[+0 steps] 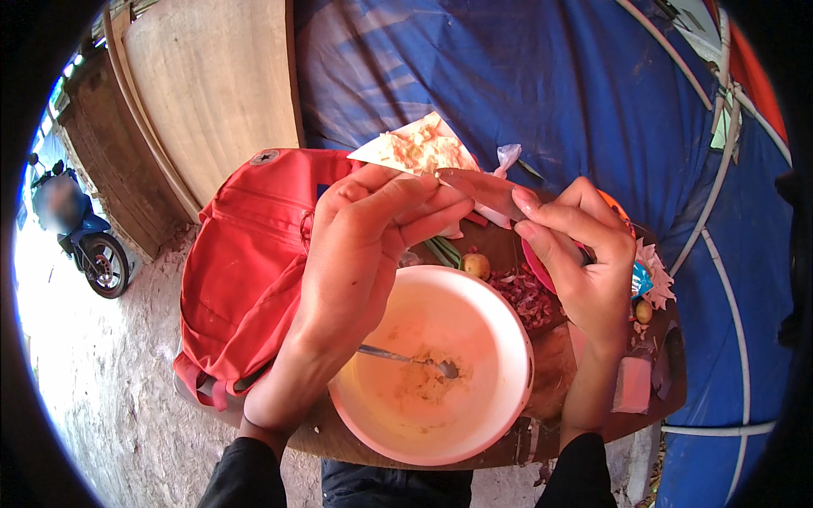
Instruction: The person assembles small triangular food packets by scooping a mixture from a bowl with a knife, placing it onto folded paper, and folding the paper into a sealed packet. The person repeats this process multiple times, placing finished packets on the table.
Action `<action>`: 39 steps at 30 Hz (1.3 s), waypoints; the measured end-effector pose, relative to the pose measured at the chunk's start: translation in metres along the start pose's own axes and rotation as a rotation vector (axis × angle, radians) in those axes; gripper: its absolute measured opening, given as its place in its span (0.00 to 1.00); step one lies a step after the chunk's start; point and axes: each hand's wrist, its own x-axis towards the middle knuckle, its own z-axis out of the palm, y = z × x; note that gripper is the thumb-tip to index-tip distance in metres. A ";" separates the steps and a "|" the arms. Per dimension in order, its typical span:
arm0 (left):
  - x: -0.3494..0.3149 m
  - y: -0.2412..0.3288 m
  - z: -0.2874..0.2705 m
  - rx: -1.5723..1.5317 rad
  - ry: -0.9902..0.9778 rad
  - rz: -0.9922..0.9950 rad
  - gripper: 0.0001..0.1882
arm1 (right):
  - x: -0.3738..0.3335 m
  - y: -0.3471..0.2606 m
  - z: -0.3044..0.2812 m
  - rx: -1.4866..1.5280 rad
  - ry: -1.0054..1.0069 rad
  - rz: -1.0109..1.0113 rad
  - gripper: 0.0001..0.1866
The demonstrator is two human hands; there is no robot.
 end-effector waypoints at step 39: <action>0.016 0.024 -0.028 0.096 -0.101 0.139 0.07 | -0.023 0.054 -0.061 -0.157 -0.336 0.328 0.23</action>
